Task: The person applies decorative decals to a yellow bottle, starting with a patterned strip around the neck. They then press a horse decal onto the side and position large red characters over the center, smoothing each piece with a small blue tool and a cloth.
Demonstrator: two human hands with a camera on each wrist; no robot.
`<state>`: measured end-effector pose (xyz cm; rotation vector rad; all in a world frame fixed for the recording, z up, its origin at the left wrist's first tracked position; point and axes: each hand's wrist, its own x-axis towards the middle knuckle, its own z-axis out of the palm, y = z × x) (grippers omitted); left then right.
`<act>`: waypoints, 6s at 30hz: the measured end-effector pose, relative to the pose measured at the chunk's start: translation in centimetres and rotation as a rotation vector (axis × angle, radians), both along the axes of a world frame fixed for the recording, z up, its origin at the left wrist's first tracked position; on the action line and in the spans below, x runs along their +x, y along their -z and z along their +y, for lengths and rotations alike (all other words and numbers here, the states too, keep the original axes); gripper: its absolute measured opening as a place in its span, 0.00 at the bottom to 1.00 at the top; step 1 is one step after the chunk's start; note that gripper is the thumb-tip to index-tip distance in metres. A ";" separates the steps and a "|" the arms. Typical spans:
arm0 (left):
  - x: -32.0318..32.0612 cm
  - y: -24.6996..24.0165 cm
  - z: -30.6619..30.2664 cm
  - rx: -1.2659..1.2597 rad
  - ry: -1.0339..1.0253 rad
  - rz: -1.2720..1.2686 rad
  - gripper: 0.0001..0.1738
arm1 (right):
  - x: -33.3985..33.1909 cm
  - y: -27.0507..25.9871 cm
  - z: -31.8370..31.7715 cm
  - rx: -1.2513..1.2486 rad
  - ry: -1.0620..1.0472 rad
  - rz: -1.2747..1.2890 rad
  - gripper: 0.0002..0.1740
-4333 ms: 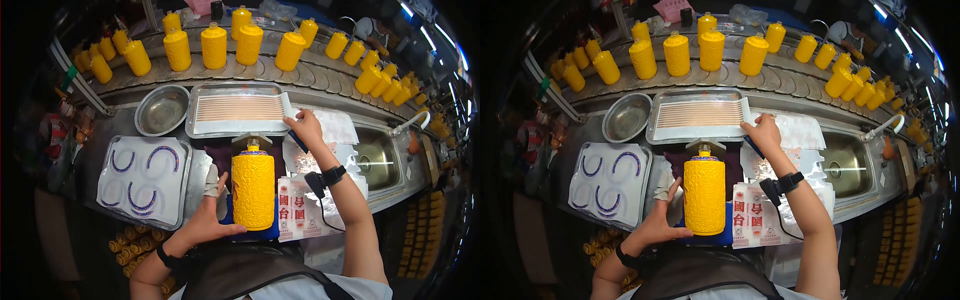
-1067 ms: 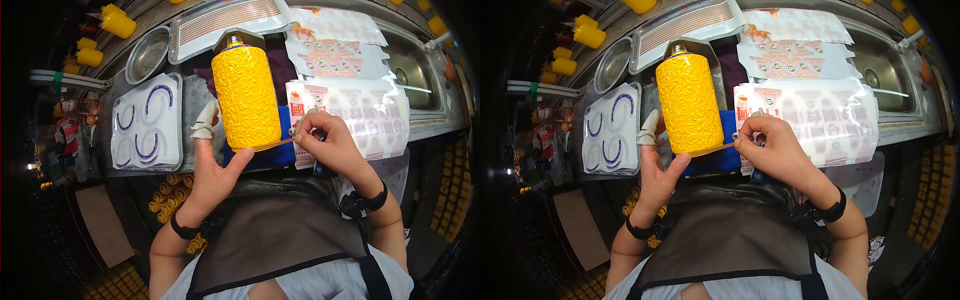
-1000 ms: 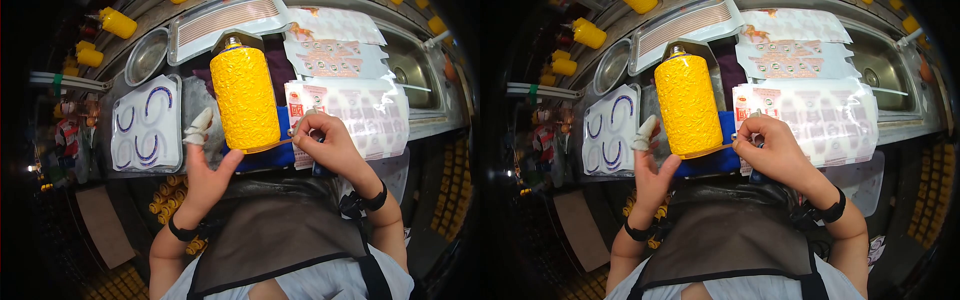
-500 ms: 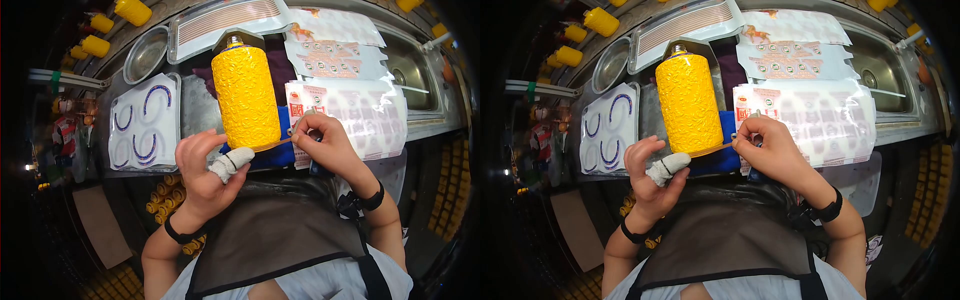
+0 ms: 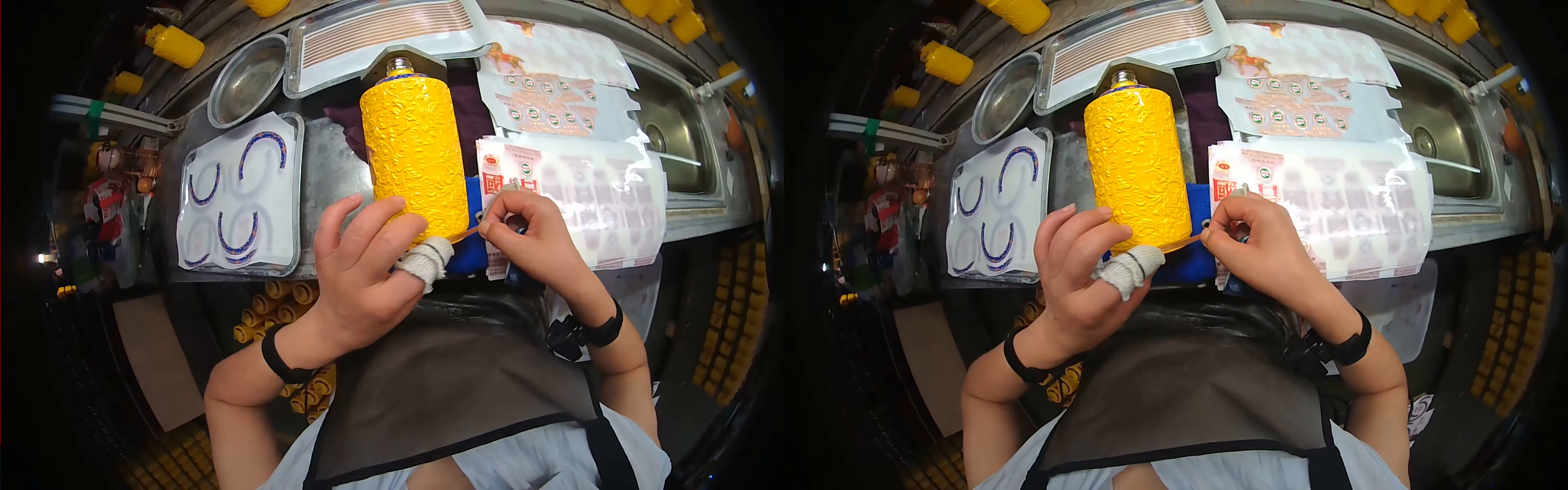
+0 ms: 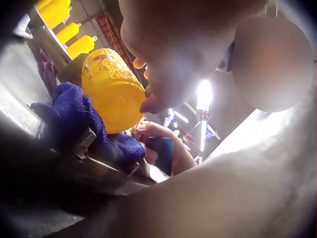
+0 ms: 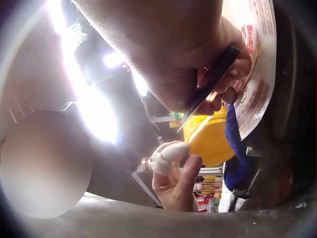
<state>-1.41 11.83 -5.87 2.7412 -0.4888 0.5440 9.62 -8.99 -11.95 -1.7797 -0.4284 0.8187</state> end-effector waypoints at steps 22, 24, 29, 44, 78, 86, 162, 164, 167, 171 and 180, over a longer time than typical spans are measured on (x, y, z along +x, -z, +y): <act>-1.6 4.4 1.1 -0.348 -0.096 -0.137 0.17 | 0.0 -2.2 -0.2 0.102 -0.008 -0.006 0.08; -1.1 4.2 1.0 -0.279 -0.055 -0.189 0.15 | -0.1 -1.9 0.1 0.095 0.010 0.008 0.10; 1.0 2.9 0.4 -0.134 0.075 -0.153 0.12 | -0.2 -1.2 0.5 0.080 -0.005 0.035 0.11; -2.3 4.9 1.3 -0.385 -0.114 -0.056 0.26 | 0.3 -3.8 0.1 0.111 -0.046 -0.007 0.09; -1.2 4.8 0.2 -0.416 -0.179 -0.121 0.18 | 0.0 -1.8 0.9 0.134 -0.035 -0.014 0.08; -1.2 4.3 0.9 -0.199 -0.046 -0.111 0.26 | 0.2 -2.5 0.8 0.106 -0.005 0.032 0.08; -0.2 4.7 -0.2 -0.278 -0.071 -0.180 0.23 | -0.2 -1.3 1.4 0.174 -0.081 -0.120 0.08; -0.8 5.2 -0.5 -0.430 -0.159 -0.161 0.22 | -0.4 -1.5 1.2 0.165 -0.028 -0.003 0.09; -1.9 5.7 0.2 -0.570 -0.220 -0.088 0.31 | -0.4 -1.6 1.2 0.134 -0.007 0.086 0.09; -2.4 5.1 1.0 -0.473 -0.189 -0.057 0.29 | -1.0 -2.6 1.7 0.116 -0.005 -0.079 0.11; -2.5 4.8 1.7 -0.309 -0.123 -0.082 0.29 | -2.0 -2.3 3.4 0.170 0.014 -0.396 0.17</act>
